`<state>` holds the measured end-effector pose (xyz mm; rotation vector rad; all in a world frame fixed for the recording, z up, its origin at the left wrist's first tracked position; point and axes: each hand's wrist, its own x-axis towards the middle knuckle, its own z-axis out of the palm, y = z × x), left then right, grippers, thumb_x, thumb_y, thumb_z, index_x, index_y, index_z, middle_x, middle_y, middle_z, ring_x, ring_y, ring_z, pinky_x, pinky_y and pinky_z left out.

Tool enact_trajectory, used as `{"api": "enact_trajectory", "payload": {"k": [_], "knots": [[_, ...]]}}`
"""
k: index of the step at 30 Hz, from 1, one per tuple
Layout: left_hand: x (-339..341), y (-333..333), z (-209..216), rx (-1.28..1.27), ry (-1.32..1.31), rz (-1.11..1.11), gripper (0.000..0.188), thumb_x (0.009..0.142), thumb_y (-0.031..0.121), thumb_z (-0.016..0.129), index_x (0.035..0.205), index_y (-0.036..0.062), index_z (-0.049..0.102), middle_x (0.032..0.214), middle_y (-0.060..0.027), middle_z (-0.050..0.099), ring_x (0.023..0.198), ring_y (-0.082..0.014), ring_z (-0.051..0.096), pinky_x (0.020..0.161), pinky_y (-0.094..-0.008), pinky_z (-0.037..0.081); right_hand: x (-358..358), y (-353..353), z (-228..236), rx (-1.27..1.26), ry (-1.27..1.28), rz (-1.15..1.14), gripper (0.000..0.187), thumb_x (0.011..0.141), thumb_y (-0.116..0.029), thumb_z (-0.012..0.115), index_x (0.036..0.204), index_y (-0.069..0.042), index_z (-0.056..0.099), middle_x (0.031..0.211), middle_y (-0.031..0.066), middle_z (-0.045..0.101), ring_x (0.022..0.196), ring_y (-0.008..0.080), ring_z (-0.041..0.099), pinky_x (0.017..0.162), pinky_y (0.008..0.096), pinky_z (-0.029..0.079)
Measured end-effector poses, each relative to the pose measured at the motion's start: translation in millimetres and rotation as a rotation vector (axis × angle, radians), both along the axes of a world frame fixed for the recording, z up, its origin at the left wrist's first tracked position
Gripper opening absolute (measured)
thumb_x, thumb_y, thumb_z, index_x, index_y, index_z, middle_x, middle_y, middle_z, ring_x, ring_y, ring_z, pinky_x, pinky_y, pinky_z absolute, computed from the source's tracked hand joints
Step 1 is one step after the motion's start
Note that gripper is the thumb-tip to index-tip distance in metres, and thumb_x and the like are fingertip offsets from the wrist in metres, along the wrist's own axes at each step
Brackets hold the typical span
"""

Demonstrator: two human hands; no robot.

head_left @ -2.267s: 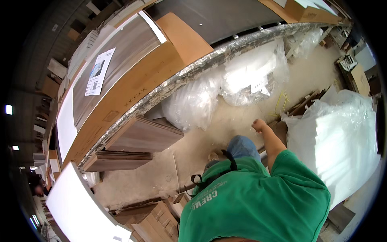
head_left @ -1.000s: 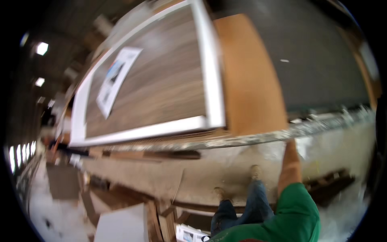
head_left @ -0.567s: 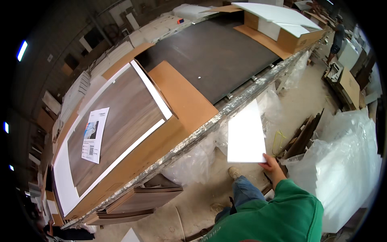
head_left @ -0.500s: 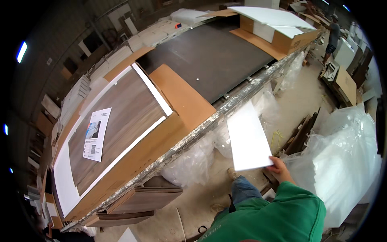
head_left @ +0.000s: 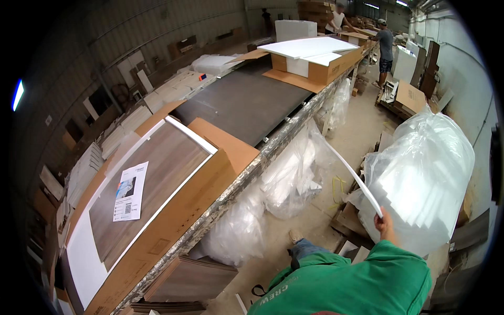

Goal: The person places wooden panels into a shipping box and adds foam protective inserts around the edges.

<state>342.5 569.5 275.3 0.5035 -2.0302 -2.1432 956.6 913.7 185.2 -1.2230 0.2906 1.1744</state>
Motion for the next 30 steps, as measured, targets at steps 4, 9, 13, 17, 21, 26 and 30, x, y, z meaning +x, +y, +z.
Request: {"api": "enact_trajectory", "payload": {"k": [4, 9, 13, 17, 21, 26, 30], "knots": [[-6.7, -20.1, -1.4, 0.013, -0.003, 0.024, 0.031, 0.069, 0.023, 0.049, 0.091, 0.0003, 0.052, 0.092, -0.0120, 0.052, 0.086, -0.0249, 0.049, 0.073, -0.0364, 0.042, -85.3, -4.3, -7.4, 0.333, 0.122, 0.239, 0.016, 0.069, -0.012, 0.063, 0.079, -0.006, 0.052, 0.071, 0.0044, 0.054, 0.061, 0.0151, 0.053, 0.047, 0.0244, 0.047], [-8.2, -46.2, 2.7, 0.015, 0.020, 0.055, 0.031, 0.069, 0.023, 0.048, 0.091, 0.0003, 0.052, 0.092, -0.0122, 0.052, 0.087, -0.0250, 0.049, 0.073, -0.0363, 0.043, -229.6, 45.5, 88.9, 0.626, 0.409, 0.530, 0.022, 0.076, -0.011, 0.055, 0.093, -0.001, 0.046, 0.091, 0.0097, 0.051, 0.087, 0.0205, 0.048, 0.081, 0.0302, 0.039], [-6.5, -93.4, 9.6, 0.030, 0.079, 0.164, 0.031, 0.070, 0.023, 0.048, 0.091, 0.0003, 0.052, 0.092, -0.0123, 0.052, 0.087, -0.0250, 0.049, 0.073, -0.0363, 0.043, -338.1, 49.4, 161.9, 0.817, 0.435, 0.714, 0.035, 0.075, -0.009, 0.057, 0.106, -0.005, 0.040, 0.102, 0.0081, 0.047, 0.093, 0.0202, 0.046, 0.084, 0.0355, 0.038], [12.7, -192.7, 10.2, 0.049, 0.160, 0.408, 0.031, 0.070, 0.023, 0.048, 0.091, 0.0003, 0.053, 0.092, -0.0124, 0.052, 0.087, -0.0251, 0.049, 0.073, -0.0363, 0.043, -425.0, 27.1, 193.3, 0.937, 0.331, 1.198, 0.040, 0.077, -0.012, 0.055, 0.112, -0.008, 0.036, 0.107, 0.0063, 0.046, 0.098, 0.0197, 0.045, 0.083, 0.0370, 0.039], [107.3, -300.8, 9.0, 0.065, 0.288, 0.745, 0.031, 0.070, 0.023, 0.048, 0.091, 0.0004, 0.053, 0.093, -0.0126, 0.052, 0.087, -0.0252, 0.049, 0.073, -0.0363, 0.043, -470.3, 26.8, 188.0, 0.973, 0.173, 1.373, 0.026, 0.076, -0.018, 0.056, 0.097, -0.005, 0.047, 0.094, 0.0028, 0.051, 0.086, 0.0117, 0.049, 0.078, 0.0309, 0.041], [159.1, -284.8, 54.3, 0.410, 0.385, 0.758, 0.035, 0.066, 0.024, 0.053, 0.090, -0.0021, 0.049, 0.091, -0.0130, 0.051, 0.086, -0.0231, 0.048, 0.076, -0.0338, 0.039, -541.0, 4.9, 195.4, 1.105, 0.092, 1.567, 0.030, 0.081, -0.013, 0.047, 0.108, -0.004, 0.041, 0.107, 0.0041, 0.047, 0.098, 0.0136, 0.044, 0.087, 0.0305, 0.033], [209.1, -274.4, 75.7, 0.268, 0.546, 0.977, 0.029, 0.064, 0.018, 0.056, 0.086, -0.0002, 0.051, 0.083, -0.0071, 0.052, 0.079, -0.0209, 0.049, 0.074, -0.0314, 0.039, -615.1, -42.7, 187.9, 1.193, 0.096, 1.793, 0.037, 0.082, -0.009, 0.044, 0.115, 0.003, 0.033, 0.110, 0.0092, 0.044, 0.100, 0.0151, 0.043, 0.087, 0.0282, 0.032]]}}
